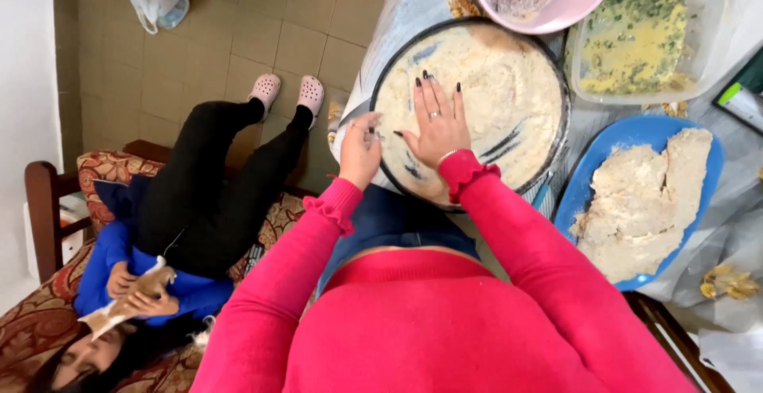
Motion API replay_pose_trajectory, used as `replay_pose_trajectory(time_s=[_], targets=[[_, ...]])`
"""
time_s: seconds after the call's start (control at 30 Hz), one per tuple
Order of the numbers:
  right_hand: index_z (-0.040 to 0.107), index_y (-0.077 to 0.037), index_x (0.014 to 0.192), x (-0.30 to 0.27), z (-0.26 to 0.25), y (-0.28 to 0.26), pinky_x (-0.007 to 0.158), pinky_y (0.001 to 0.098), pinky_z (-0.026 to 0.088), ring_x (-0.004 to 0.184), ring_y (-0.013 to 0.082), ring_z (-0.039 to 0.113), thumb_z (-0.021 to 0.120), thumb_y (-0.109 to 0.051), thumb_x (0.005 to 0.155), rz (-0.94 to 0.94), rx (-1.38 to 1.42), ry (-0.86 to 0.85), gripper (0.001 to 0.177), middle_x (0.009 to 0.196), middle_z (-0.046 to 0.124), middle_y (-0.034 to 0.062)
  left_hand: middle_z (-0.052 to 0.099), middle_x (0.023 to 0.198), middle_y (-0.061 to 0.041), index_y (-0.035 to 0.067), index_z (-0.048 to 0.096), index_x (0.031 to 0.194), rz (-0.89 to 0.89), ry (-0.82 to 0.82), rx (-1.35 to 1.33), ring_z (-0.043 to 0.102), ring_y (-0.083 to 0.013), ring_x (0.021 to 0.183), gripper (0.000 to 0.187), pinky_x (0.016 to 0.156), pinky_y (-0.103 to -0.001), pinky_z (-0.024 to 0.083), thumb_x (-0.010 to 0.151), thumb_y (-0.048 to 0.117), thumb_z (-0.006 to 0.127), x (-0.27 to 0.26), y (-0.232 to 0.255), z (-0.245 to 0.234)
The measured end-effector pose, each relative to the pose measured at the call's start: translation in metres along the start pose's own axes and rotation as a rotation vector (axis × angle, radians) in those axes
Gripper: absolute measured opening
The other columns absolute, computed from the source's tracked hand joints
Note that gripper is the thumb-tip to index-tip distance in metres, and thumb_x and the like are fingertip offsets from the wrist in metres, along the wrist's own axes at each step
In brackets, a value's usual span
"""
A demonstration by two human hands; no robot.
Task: Breading pieces of chicken using flour and egg wash on a table.
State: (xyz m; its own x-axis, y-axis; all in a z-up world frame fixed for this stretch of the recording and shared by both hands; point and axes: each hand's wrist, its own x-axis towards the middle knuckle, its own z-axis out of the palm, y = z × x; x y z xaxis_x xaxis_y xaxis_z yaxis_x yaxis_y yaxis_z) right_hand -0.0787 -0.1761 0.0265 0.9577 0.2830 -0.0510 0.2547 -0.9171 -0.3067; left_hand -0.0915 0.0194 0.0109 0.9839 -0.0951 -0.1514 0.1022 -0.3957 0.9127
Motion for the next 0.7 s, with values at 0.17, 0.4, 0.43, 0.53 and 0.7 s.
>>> replay_pose_trajectory(time_s=[0.17, 0.4, 0.43, 0.53, 0.7], targets=[[0.035, 0.004, 0.157, 0.009, -0.016, -0.004, 0.122, 0.0636, 0.015, 0.154, 0.0337, 0.026, 0.066, -0.053, 0.092, -0.061, 0.028, 0.013, 0.091, 0.165, 0.032, 0.0209, 0.062, 0.112, -0.013, 0.004, 0.060, 0.129, -0.231, -0.023, -0.164, 0.068, -0.0215, 0.090, 0.046, 0.083, -0.030, 0.059, 0.086, -0.010, 0.055, 0.013, 0.008, -0.019], [0.032, 0.002, 0.161, 0.016, -0.016, 0.034, 0.119, 0.0731, 0.010, 0.158, 0.0320, 0.023, 0.064, -0.050, 0.094, 0.089, -0.004, 0.006, 0.091, 0.169, 0.028, 0.0195, 0.066, 0.116, -0.012, 0.004, 0.059, 0.131, -0.171, -0.102, -0.192, 0.068, -0.0152, 0.093, 0.046, 0.080, -0.027, 0.060, 0.087, -0.007, 0.059, 0.022, 0.007, -0.006], [0.032, 0.002, 0.162, 0.013, -0.013, 0.039, 0.118, 0.0743, 0.010, 0.158, 0.0311, 0.024, 0.064, -0.051, 0.094, 0.081, -0.028, 0.005, 0.092, 0.170, 0.028, 0.0188, 0.067, 0.114, -0.012, 0.004, 0.059, 0.133, -0.181, -0.112, -0.165, 0.067, -0.0164, 0.089, 0.047, 0.081, -0.027, 0.058, 0.087, -0.007, 0.060, 0.029, 0.011, -0.004], [0.032, 0.002, 0.162, 0.022, -0.021, 0.036, 0.117, 0.0763, 0.009, 0.159, 0.0313, 0.023, 0.065, -0.055, 0.095, 0.047, -0.013, 0.065, 0.093, 0.170, 0.028, 0.0187, 0.065, 0.116, -0.014, 0.002, 0.059, 0.131, 0.047, -0.090, -0.073, 0.066, -0.0175, 0.104, 0.047, 0.087, -0.030, 0.055, 0.085, -0.008, 0.066, 0.030, 0.010, 0.000], [0.035, 0.002, 0.159, -0.002, -0.015, 0.014, 0.116, 0.0770, 0.011, 0.156, 0.0313, 0.024, 0.063, -0.059, 0.092, 0.056, -0.003, -0.051, 0.095, 0.167, 0.030, 0.0188, 0.064, 0.109, -0.010, 0.004, 0.058, 0.130, -0.080, -0.119, -0.131, 0.066, -0.0146, 0.093, 0.045, 0.081, -0.028, 0.057, 0.087, -0.007, 0.064, 0.033, 0.010, 0.000]])
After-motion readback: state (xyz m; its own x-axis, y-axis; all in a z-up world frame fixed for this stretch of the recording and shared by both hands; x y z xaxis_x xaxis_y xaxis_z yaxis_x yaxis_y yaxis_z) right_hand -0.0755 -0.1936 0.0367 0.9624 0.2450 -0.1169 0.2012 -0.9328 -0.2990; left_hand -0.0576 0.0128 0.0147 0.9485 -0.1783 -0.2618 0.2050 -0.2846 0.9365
